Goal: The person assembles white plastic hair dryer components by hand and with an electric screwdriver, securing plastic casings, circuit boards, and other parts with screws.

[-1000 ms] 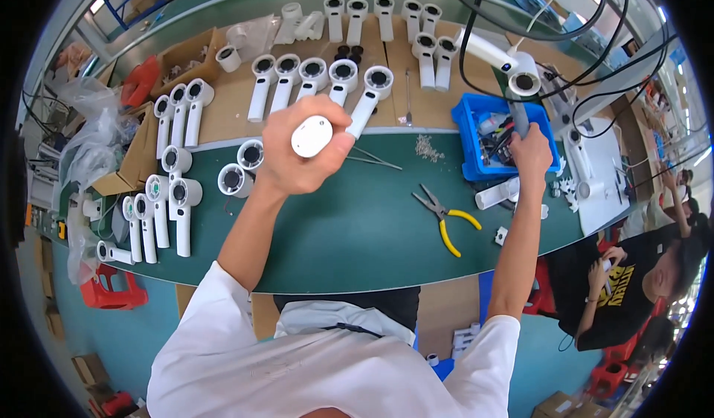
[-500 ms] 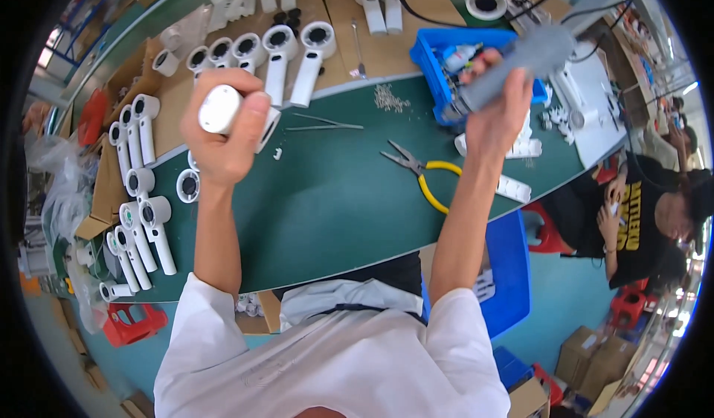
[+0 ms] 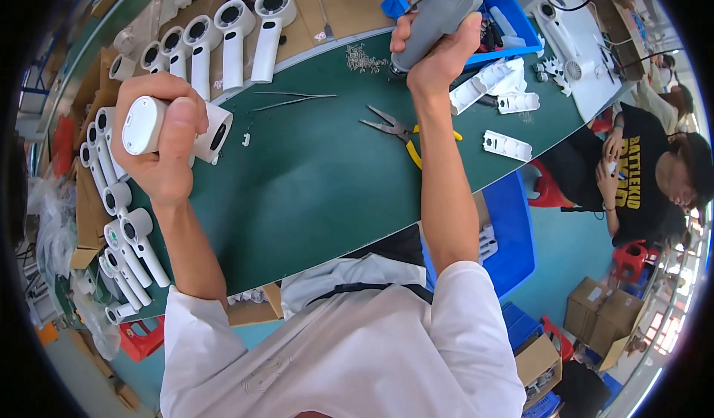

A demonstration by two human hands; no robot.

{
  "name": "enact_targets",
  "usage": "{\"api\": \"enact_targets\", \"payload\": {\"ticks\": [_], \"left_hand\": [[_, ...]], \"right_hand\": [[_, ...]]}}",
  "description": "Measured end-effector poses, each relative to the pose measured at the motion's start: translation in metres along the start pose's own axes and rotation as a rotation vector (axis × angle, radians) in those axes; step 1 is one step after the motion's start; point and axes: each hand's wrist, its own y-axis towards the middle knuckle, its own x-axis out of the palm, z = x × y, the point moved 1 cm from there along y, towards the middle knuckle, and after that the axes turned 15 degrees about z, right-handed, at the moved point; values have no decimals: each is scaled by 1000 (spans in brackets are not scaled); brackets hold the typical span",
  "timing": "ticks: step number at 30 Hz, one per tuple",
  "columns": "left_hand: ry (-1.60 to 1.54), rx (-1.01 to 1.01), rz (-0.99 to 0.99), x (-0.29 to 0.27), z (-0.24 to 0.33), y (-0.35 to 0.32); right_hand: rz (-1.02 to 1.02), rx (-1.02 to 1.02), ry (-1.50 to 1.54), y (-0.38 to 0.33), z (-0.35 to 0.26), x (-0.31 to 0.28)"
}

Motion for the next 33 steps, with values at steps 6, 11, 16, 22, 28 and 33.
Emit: {"api": "enact_targets", "payload": {"ticks": [6, 11, 16, 22, 28, 33], "left_hand": [[147, -39, -83, -3, 10, 5], [127, -6, -156, 3, 8, 1], [247, 202, -181, 2, 12, 4], [266, 293, -180, 0, 13, 4], [309, 304, -173, 2, 12, 4], [310, 301, -203, 4, 12, 3]], "right_hand": [[4, 193, 359, -13, -31, 26], [-396, 147, 733, -23, -98, 89], [-557, 137, 944, -31, -116, 111], [-587, 109, 918, -35, -117, 112], [-636, 99, 899, -32, -112, 112], [-730, 64, 851, -33, -118, 113]]}}
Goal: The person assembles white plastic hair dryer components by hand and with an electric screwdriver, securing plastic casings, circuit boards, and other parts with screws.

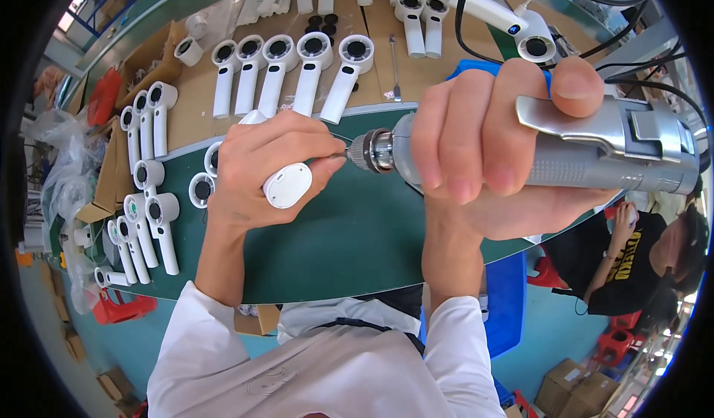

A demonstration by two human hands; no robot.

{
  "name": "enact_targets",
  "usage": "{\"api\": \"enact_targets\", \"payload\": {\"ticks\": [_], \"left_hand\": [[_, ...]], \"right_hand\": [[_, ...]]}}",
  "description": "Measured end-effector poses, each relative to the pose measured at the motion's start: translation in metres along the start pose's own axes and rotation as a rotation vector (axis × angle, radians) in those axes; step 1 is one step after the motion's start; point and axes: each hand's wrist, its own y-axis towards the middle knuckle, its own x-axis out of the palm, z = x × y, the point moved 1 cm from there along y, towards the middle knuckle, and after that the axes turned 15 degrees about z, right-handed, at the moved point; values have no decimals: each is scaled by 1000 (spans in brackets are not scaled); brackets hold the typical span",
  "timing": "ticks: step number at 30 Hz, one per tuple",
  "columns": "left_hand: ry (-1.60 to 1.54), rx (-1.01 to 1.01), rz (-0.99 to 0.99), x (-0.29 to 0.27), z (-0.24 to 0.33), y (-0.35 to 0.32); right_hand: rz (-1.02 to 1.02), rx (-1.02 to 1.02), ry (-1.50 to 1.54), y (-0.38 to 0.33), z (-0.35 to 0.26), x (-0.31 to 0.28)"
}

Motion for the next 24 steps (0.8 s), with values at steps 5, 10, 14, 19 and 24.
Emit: {"api": "enact_targets", "payload": {"ticks": [5, 10, 14, 19, 24], "left_hand": [[-47, -165, 5, 1, 2, 0], [-58, -227, -53, 1, -4, -7], [-6, -195, -94, 3, -2, -6], [39, -161, -91, 4, 0, -8], [92, -114, -125, 2, 2, -5]], "right_hand": [[13, -30, 8, -2, -2, 3], [135, -178, 28, -13, -4, 10], [101, -193, 36, -17, 1, 11], [85, -165, 13, -16, 5, 15], [53, -131, -24, -17, 6, 11]]}}
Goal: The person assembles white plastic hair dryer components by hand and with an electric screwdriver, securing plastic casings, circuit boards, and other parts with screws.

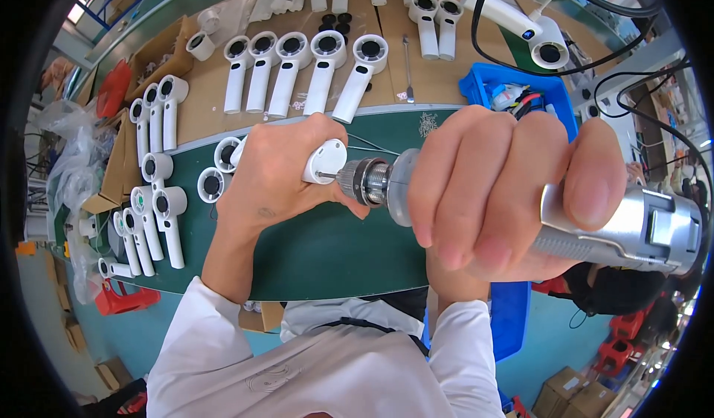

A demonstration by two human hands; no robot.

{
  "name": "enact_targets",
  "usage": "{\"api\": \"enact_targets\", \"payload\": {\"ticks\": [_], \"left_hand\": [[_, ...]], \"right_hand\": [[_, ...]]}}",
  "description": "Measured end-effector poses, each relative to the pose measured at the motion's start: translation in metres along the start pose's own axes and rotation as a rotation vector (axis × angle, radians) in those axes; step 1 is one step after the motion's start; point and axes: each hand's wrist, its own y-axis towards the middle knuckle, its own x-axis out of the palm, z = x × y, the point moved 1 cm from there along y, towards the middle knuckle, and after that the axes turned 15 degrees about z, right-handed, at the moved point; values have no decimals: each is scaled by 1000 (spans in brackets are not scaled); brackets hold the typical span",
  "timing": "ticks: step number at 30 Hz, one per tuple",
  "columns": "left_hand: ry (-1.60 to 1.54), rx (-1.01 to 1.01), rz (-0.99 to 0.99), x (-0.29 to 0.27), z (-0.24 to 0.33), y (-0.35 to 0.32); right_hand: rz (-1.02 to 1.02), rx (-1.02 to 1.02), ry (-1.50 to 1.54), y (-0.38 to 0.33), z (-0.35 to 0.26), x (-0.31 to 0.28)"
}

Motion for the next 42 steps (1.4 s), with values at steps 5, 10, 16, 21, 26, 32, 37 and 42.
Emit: {"api": "enact_targets", "payload": {"ticks": [5, 10, 16, 21, 26, 32, 37, 42], "left_hand": [[40, 27, 19, -3, 4, 0], [52, 18, -14, -4, 2, 1], [94, 32, -50, -11, 4, 2], [107, 30, -64, -12, 3, 1], [112, 2, -99, -12, 4, 3], [70, 1, -62, -6, 11, 5], [49, -145, -125, -9, 18, -4], [-320, -376, -123, -14, 33, 1]], "right_hand": [[56, 53, -8, -2, -6, 9], [123, 25, 61, -2, 3, 7], [96, -7, 50, -5, 11, 11], [7, -71, 42, -7, 16, 8], [94, -49, 69, -7, 13, 10], [98, -15, 72, -4, 4, 20], [-62, -162, 99, -3, -50, -3], [648, -4, -680, -20, -142, -73]]}}
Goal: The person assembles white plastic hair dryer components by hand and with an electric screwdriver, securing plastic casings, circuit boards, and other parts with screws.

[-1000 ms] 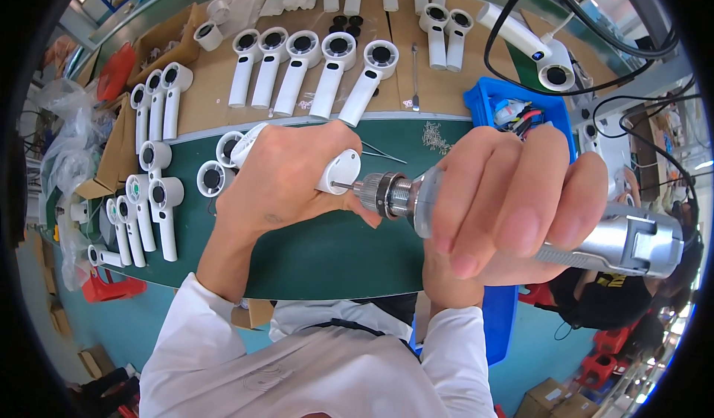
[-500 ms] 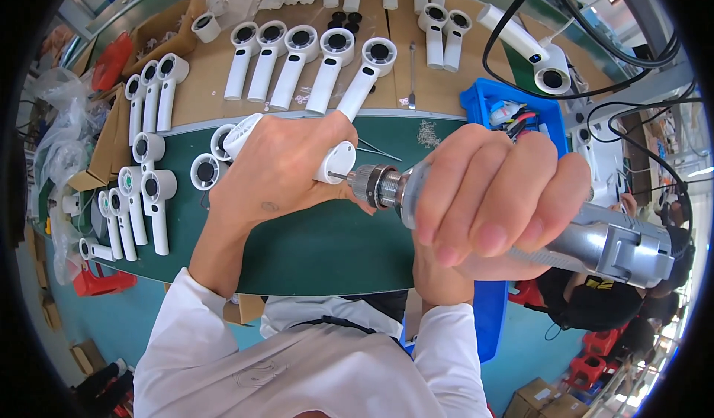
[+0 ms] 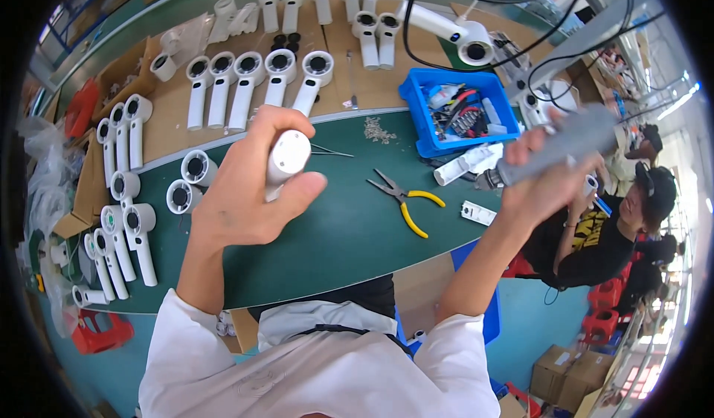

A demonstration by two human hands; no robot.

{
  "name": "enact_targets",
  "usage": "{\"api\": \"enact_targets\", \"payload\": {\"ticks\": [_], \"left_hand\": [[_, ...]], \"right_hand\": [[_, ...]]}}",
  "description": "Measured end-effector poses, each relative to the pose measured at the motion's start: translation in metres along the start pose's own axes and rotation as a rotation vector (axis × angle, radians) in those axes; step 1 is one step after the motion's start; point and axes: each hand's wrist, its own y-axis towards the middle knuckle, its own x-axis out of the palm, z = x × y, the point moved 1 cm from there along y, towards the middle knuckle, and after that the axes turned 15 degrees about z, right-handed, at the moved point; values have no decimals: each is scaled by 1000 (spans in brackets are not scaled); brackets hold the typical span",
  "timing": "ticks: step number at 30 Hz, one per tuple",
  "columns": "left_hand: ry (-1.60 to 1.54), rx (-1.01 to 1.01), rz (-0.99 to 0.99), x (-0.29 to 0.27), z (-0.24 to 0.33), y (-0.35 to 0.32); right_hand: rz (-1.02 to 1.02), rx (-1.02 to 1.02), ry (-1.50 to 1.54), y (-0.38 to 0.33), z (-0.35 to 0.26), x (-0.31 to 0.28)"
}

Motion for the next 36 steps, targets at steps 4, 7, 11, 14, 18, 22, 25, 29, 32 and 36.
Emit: {"api": "enact_targets", "payload": {"ticks": [4, 7, 11, 14, 18, 22, 25, 29, 32, 36], "left_hand": [[-233, -216, -91, -4, 6, 1], [-183, -134, -98, -7, 6, 3], [-230, -5, 88, -14, -8, 10], [-410, -68, 192, -21, -29, 19], [-554, -98, 337, -36, -40, 28], [-656, -130, 442, -36, -44, 33], [-846, -165, 510, -27, -49, 28], [-957, -158, 491, -19, -43, 26], [-924, -287, 264, -22, -49, 23], [-991, -395, 134, -25, -52, 28]], "right_hand": [[297, 71, -771, 53, 36, -60], [86, -62, -1389, 86, 65, -74], [-27, -403, -1703, 110, 105, -70], [-101, -388, -1740, 94, 104, -39], [-30, -724, -1890, 46, 86, -6], [-428, 63, -923, -39, 74, 66], [-548, -51, -751, -84, 102, 121], [-488, 31, -143, -81, 138, 165], [-581, 211, 4, -73, 147, 171], [-699, 353, 15, -65, 154, 167]]}}
